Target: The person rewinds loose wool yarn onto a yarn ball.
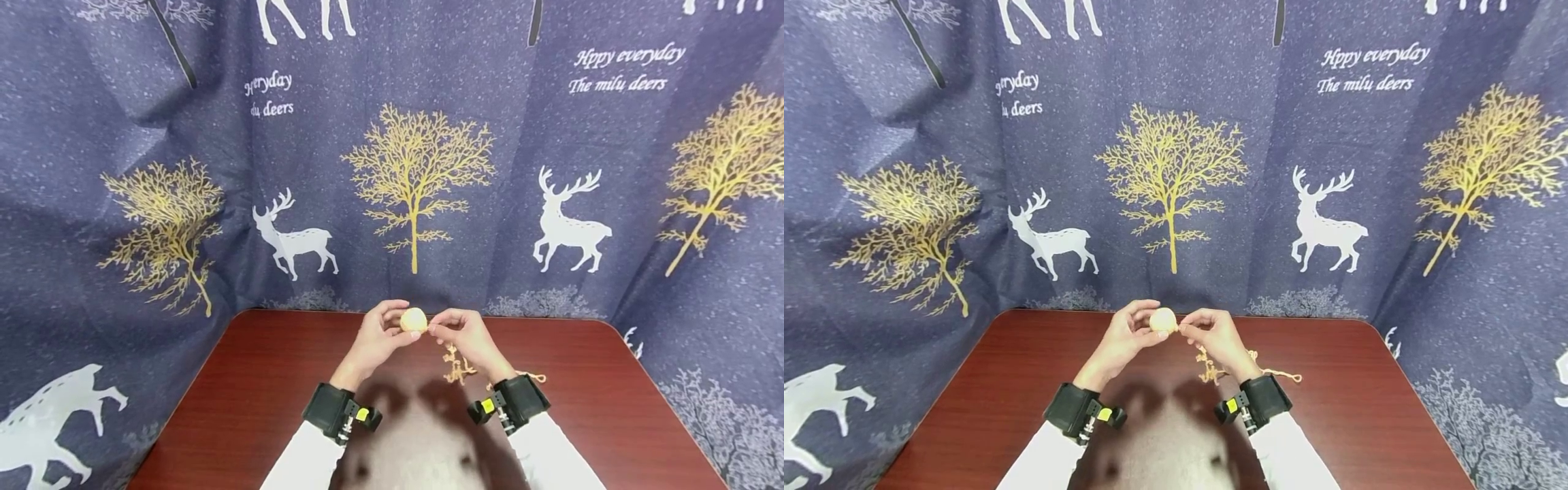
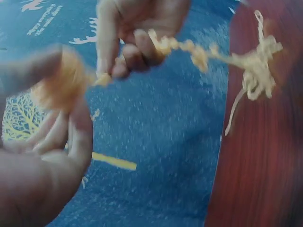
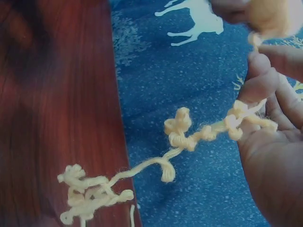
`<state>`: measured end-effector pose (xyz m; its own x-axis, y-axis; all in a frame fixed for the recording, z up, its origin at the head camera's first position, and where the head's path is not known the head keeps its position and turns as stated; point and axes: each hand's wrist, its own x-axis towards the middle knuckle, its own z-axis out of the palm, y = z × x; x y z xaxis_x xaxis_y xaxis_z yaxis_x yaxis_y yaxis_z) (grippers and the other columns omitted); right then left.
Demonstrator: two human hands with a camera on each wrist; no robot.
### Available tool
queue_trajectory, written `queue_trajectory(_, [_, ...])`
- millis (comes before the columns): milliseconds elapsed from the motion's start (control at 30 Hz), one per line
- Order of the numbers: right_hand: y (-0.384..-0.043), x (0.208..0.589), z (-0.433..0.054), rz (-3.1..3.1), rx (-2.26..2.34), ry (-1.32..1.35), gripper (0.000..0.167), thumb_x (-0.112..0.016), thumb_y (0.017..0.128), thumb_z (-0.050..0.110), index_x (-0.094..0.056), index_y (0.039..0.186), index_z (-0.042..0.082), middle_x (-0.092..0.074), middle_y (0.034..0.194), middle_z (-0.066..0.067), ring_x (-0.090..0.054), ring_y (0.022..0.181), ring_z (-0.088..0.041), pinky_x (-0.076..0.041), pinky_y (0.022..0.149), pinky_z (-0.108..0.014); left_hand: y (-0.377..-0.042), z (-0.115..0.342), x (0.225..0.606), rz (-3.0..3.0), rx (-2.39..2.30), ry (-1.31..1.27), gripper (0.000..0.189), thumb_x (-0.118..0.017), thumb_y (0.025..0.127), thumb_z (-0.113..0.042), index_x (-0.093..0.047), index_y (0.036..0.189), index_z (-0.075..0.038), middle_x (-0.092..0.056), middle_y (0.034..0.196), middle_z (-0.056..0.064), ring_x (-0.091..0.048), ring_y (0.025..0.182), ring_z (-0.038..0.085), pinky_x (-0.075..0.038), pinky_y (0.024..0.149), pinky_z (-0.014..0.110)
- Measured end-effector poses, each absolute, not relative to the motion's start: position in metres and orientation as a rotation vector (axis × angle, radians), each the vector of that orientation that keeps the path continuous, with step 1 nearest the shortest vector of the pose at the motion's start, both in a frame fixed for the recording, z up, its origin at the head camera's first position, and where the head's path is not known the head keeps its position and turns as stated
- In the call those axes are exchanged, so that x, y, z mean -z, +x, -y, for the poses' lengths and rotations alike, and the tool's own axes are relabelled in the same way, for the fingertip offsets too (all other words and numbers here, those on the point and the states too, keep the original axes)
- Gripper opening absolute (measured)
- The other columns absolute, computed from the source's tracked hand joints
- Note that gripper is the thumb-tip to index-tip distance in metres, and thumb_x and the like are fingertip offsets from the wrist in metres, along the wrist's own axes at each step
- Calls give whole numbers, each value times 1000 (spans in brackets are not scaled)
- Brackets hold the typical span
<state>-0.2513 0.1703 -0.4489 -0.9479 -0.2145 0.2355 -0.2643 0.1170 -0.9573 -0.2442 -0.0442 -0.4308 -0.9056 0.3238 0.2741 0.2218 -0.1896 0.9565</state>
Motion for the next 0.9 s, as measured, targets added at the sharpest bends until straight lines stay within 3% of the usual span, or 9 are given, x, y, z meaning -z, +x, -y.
queue_trajectory(200, [-238,455,-171,2480,-1701,617,4,-75,87,0,-74,89,3,-71,76,-10,-65,61,-22,-55,54,-27,-249,45,429,-1932,-2602,363,45,-72,83,13,-55,125,13,-64,107,11,-66,94,13,-57,83,23])
queue_trajectory(367, [-223,453,-168,2543,-1623,767,7,-74,87,-1,-73,87,7,-71,77,-8,-64,63,-14,-55,58,-24,-253,46,430,-2195,-2599,319,44,-76,82,9,-61,124,9,-62,112,18,-70,96,25,-60,82,31])
queue_trajectory(567, [-221,432,-175,2469,-1700,828,3,-74,89,0,-73,91,2,-70,75,-7,-65,61,-16,-58,54,-34,-252,52,443,-2728,-2082,542,47,-82,78,6,-70,123,2,-62,113,21,-69,98,36,-61,83,42])
queue_trajectory(667, [-225,419,-179,2421,-1716,796,5,-74,89,1,-73,93,0,-70,74,-7,-64,60,-15,-58,52,-38,-251,53,447,-2661,-1873,736,47,-82,78,7,-69,123,4,-62,111,19,-69,98,34,-60,86,39])
queue_trajectory(900, [-238,406,-182,2365,-1776,684,7,-75,90,7,-74,94,1,-66,78,-25,-62,61,-14,-55,52,-33,-244,54,441,-2224,-1599,1077,49,-81,83,0,-65,129,2,-68,119,14,-68,103,20,-57,93,37])
